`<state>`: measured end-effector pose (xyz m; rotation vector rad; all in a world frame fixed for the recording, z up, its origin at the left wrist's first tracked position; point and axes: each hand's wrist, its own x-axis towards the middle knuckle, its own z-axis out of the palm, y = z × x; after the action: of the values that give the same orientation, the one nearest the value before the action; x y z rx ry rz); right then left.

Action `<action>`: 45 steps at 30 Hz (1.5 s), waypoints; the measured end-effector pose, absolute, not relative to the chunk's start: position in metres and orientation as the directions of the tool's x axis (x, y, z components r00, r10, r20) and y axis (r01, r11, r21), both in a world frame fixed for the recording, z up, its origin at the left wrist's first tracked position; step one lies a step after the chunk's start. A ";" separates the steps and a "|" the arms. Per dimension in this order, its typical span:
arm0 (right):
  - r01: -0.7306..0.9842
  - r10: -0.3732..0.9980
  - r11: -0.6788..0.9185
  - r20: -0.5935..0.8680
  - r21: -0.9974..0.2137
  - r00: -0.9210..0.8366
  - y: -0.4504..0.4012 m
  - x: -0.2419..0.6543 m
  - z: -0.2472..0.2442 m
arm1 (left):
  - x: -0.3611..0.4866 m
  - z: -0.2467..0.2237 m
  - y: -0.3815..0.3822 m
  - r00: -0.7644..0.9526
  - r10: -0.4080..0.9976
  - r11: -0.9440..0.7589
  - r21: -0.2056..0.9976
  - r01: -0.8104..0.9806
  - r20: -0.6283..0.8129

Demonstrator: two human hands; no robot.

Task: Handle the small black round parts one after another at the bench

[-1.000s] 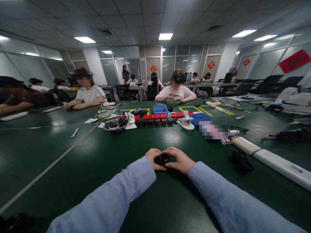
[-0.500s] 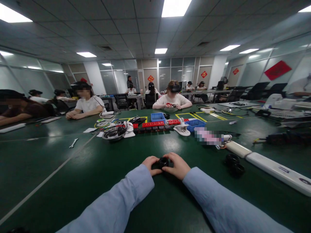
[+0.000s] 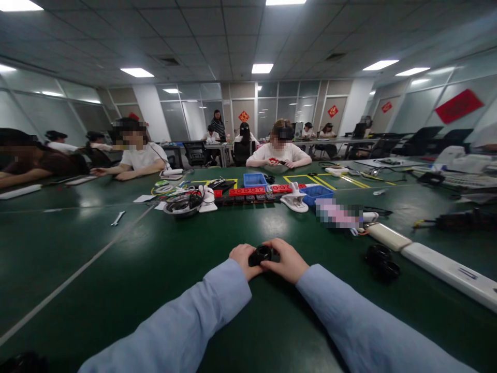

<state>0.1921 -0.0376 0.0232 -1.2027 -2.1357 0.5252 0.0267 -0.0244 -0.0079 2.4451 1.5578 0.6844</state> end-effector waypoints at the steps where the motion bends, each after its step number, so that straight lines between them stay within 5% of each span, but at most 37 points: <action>1: 0.592 0.855 0.512 0.303 -0.622 -0.422 -0.036 0.194 0.025 | 0.025 -0.010 -0.021 0.383 0.874 -0.477 0.381 0.792 0.298; 9: 0.479 0.775 0.552 0.207 -0.683 -0.597 -0.030 0.208 0.028 | 0.008 -0.017 -0.008 0.639 0.721 -0.688 0.381 0.617 0.268; 25: 0.608 0.865 0.501 0.345 -0.616 -0.364 -0.046 0.184 0.021 | 0.028 -0.003 -0.027 0.337 0.896 -0.423 0.324 0.846 0.291; 37: 0.436 0.740 0.606 0.270 -0.665 -0.617 -0.034 0.201 0.028 | 0.014 -0.015 -0.011 0.560 0.780 -0.616 0.497 0.611 0.277; 45: 0.435 0.758 0.602 0.308 -0.670 -0.575 -0.037 0.197 0.025 | 0.014 -0.012 -0.015 0.577 0.771 -0.629 0.461 0.627 0.269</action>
<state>0.1971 -0.0369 0.0252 -0.9390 -2.2455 0.7256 0.0140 -0.0151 -0.0118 2.4959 1.1435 0.6486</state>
